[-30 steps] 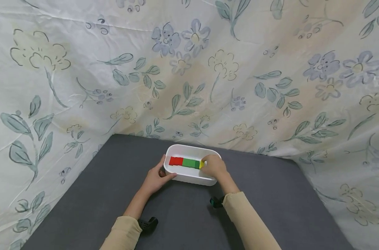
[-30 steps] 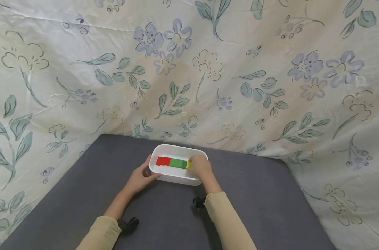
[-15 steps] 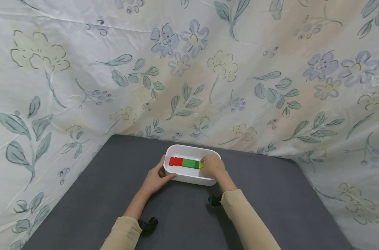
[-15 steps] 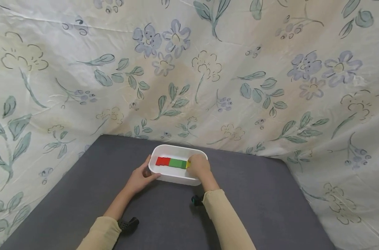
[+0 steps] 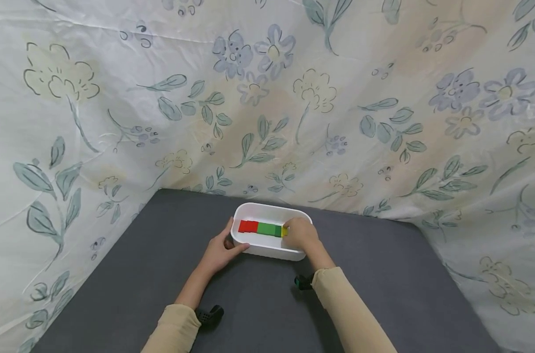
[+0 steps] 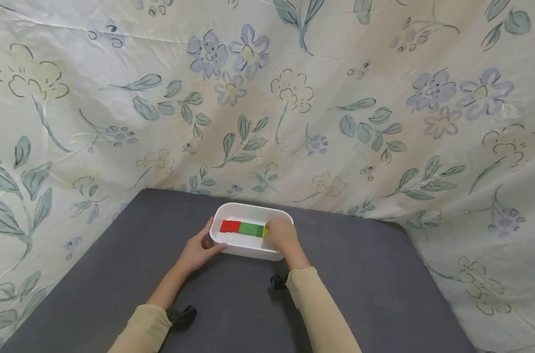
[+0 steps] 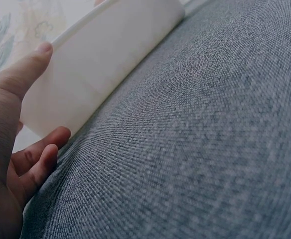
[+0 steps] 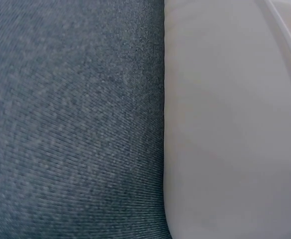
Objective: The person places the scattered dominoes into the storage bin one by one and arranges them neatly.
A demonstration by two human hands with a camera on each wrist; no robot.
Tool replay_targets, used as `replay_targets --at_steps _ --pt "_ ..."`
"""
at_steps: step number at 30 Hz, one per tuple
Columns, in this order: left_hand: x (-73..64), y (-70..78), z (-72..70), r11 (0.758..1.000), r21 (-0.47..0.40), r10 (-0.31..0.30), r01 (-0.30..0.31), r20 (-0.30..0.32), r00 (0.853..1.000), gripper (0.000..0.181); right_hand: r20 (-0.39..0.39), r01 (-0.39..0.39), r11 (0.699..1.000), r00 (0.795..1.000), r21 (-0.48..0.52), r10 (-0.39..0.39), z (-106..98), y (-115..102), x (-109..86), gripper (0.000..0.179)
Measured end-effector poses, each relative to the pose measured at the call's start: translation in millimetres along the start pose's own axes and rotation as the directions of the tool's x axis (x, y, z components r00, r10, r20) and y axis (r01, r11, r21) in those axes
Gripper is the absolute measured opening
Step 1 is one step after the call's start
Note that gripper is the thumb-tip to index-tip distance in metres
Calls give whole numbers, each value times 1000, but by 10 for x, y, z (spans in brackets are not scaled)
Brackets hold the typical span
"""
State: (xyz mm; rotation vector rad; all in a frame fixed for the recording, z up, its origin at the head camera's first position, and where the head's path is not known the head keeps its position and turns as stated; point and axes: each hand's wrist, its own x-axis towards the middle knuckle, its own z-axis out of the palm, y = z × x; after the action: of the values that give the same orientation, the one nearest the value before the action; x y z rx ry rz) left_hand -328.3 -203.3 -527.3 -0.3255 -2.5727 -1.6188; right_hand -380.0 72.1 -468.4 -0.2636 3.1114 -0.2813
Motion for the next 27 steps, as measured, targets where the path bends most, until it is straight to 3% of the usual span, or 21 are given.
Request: replay_targets --at_steps 12,17,20,24,27 --pt "-18 19 39 1000 -1 3 -3 2 1000 104 -10 -14 998 1000 66 14 -18 21 -57 38" --pt "-22 14 64 1000 4 8 -8 10 1000 105 -130 39 978 991 206 -12 -6 70 -121 32" --pt "-33 -9 64 1000 16 9 -9 21 1000 107 -252 124 946 966 299 -47 5 93 -186 26" --pt "-47 -48 36 999 32 -27 26 42 999 115 -417 219 912 907 347 -59 6 136 -312 21" --pt "-57 -81 -5 995 75 -75 70 74 994 120 -507 234 915 861 328 -38 -14 210 -441 21"
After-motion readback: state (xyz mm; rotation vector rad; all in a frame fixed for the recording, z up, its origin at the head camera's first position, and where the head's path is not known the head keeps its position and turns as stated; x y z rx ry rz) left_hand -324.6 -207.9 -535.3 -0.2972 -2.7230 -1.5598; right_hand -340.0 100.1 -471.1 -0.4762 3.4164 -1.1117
